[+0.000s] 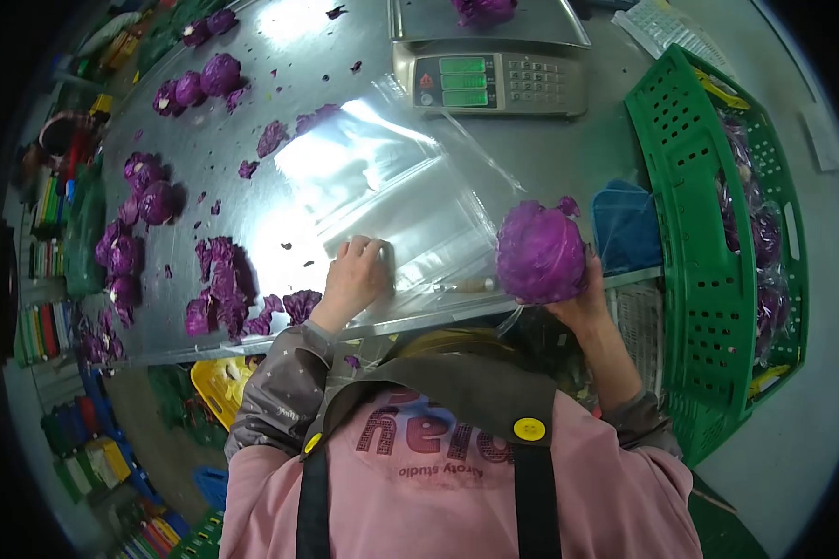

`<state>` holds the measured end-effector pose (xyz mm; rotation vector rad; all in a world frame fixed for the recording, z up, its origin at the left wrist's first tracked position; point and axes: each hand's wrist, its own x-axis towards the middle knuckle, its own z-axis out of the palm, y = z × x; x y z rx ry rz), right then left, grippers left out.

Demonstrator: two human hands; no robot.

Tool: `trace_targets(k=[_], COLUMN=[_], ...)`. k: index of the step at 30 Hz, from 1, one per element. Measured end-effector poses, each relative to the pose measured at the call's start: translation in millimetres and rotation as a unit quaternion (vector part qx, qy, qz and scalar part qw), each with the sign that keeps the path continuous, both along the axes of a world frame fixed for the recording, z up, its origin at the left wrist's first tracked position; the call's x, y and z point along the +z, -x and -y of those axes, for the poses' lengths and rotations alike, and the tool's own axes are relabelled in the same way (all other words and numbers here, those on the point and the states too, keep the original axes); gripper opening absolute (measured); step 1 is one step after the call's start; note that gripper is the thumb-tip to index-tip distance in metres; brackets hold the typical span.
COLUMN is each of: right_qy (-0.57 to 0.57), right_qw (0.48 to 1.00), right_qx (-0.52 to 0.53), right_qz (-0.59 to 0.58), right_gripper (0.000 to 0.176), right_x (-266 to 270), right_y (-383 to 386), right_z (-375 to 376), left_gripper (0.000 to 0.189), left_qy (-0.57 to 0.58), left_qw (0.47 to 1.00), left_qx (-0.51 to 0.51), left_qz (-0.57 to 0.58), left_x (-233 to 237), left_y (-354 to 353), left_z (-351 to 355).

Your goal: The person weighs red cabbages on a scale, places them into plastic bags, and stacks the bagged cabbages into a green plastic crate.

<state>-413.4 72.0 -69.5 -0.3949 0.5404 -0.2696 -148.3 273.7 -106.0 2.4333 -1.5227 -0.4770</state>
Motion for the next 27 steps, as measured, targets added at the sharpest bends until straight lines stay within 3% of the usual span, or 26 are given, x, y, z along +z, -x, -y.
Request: trace_targets(k=[2,4,5,7,8,10,11,12,13,15,19,21,26,27], right_qy=[0.004,0.051,0.050,0.037,0.035,0.032,0.032,0.026,0.021,0.020,0.015,0.010,-0.011,-0.023], right_qw=[1.000,0.998,0.998,0.999,0.999,0.999,0.999,0.999,0.999,0.999,0.999,0.999,0.999,0.999], right_qx=[0.015,0.034,0.039,0.023,0.024,0.029,0.030,0.034,0.037,0.029,0.042,0.044,0.015,0.026], right_qz=[0.015,-0.019,-0.018,-0.017,-0.016,-0.027,-0.027,-0.026,-0.026,-0.015,0.002,0.001,-0.031,-0.006], right_gripper=[0.088,0.088,0.088,0.089,0.089,0.090,0.090,0.089,0.088,0.088,0.088,0.087,0.086,0.085], right_x=[-1,-1,-2,-7,-7,-5,-6,-6,-6,-7,4,3,9,10], right_y=[-2,-3,-3,-1,-1,-3,-4,-6,-7,-7,-8,-6,-19,-28], right_z=[1,2,3,2,2,1,1,0,0,-1,-5,-8,-23,-30], left_gripper=[0.046,0.042,0.038,0.027,0.020,0.020,0.021,0.020,0.019,0.023,0.020,0.016,0.011,0.011], left_qy=[0.063,0.058,-0.006,-0.100,-0.157,0.020,0.088,0.175,0.174,0.075,0.062,0.085,0.132,0.208], left_qw=[0.998,0.991,0.982,0.975,0.942,0.964,0.976,0.980,0.983,0.992,0.984,0.983,0.977,0.967], left_qx=[0.002,0.061,0.136,0.179,0.175,0.096,0.067,-0.027,-0.036,-0.040,-0.016,0.035,0.052,0.076], left_qz=[-0.005,-0.104,-0.128,0.086,0.239,0.247,0.186,0.087,0.038,0.096,0.169,0.161,0.162,0.128], left_x=[-13,1,12,19,23,18,-2,5,2,-11,-23,-29,-23,-7], left_y=[-5,-15,-23,-45,-54,-53,-43,-27,-8,16,12,6,-3,-4], left_z=[-13,-35,-45,-73,-79,-69,-56,-32,-13,6,16,17,31,36])
